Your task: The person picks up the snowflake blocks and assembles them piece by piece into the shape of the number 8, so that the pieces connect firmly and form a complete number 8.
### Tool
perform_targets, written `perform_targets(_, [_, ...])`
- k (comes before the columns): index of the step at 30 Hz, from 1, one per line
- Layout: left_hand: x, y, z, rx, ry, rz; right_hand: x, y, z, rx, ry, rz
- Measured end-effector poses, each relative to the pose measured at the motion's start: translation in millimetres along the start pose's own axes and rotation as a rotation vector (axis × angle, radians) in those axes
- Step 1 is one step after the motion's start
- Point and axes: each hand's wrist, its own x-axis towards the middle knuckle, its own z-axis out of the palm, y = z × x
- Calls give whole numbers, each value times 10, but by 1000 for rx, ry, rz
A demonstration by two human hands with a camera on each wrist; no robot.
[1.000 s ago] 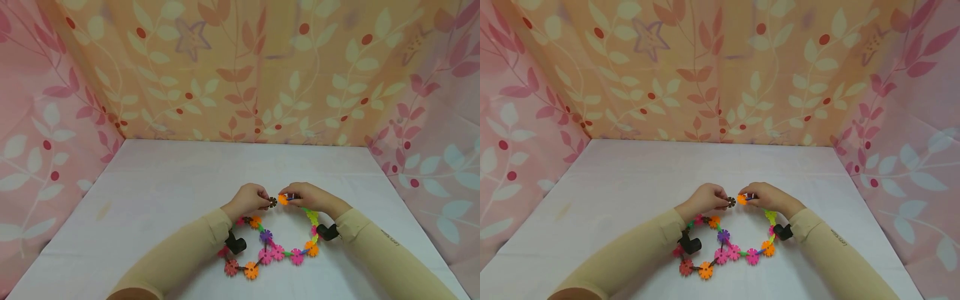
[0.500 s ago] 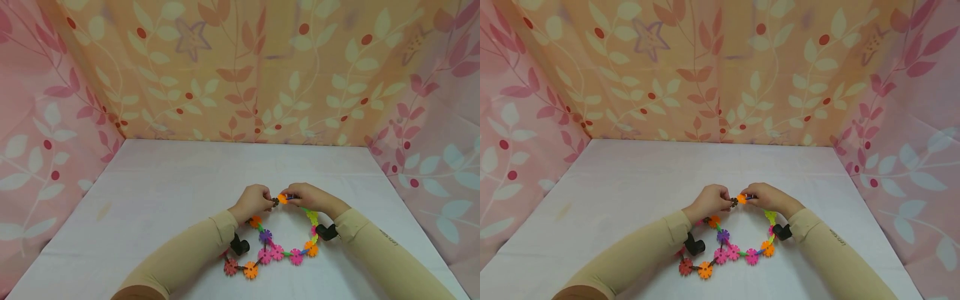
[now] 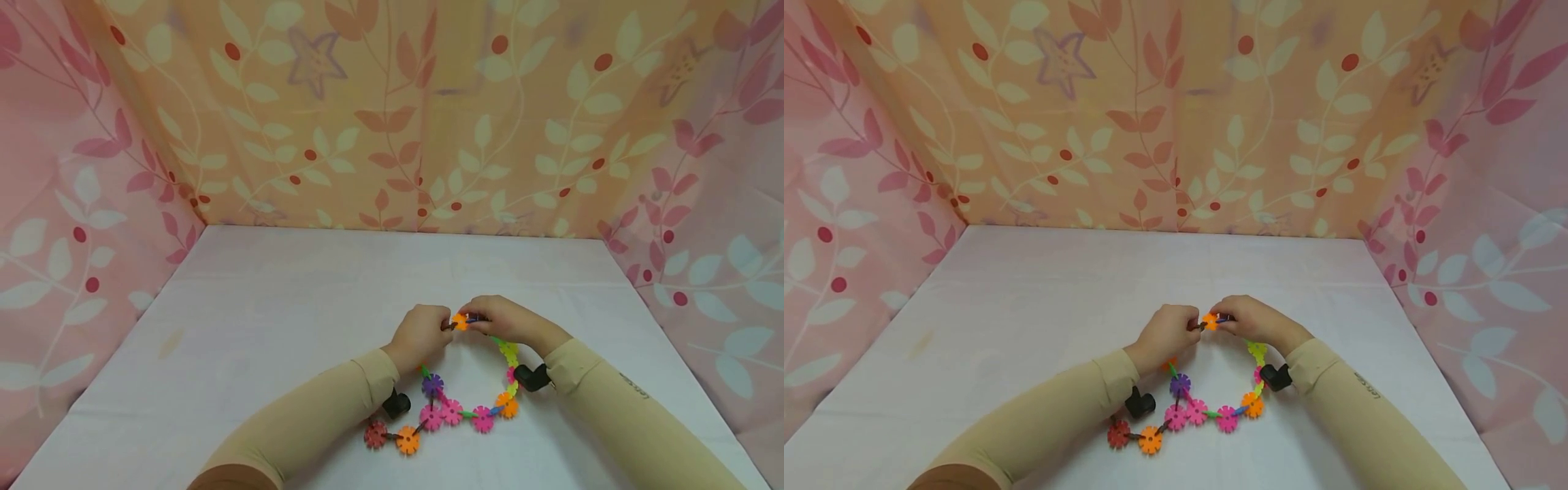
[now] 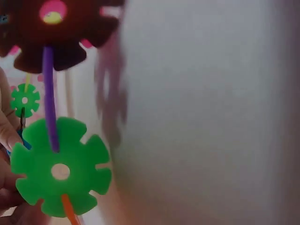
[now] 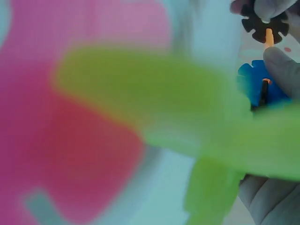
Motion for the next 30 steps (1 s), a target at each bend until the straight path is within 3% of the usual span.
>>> perform_targets(6, [6,42,12,104,-26,16,-7,-35,-7,4,-10,26])
perform_targets(10, [19,43,33,120,-48,18,-2,-47,14,-25,-4,-25])
perform_targets(20, [35,51,8,156,-27,45,6,-24,78,-114,60,-128])
perform_targets(24, [46,49,12,194,-13,66,27,-54,81,-129,63,-106])
perform_targets(30, [40,70,12,235,-50,57,30,-106,89,-143,40,-75])
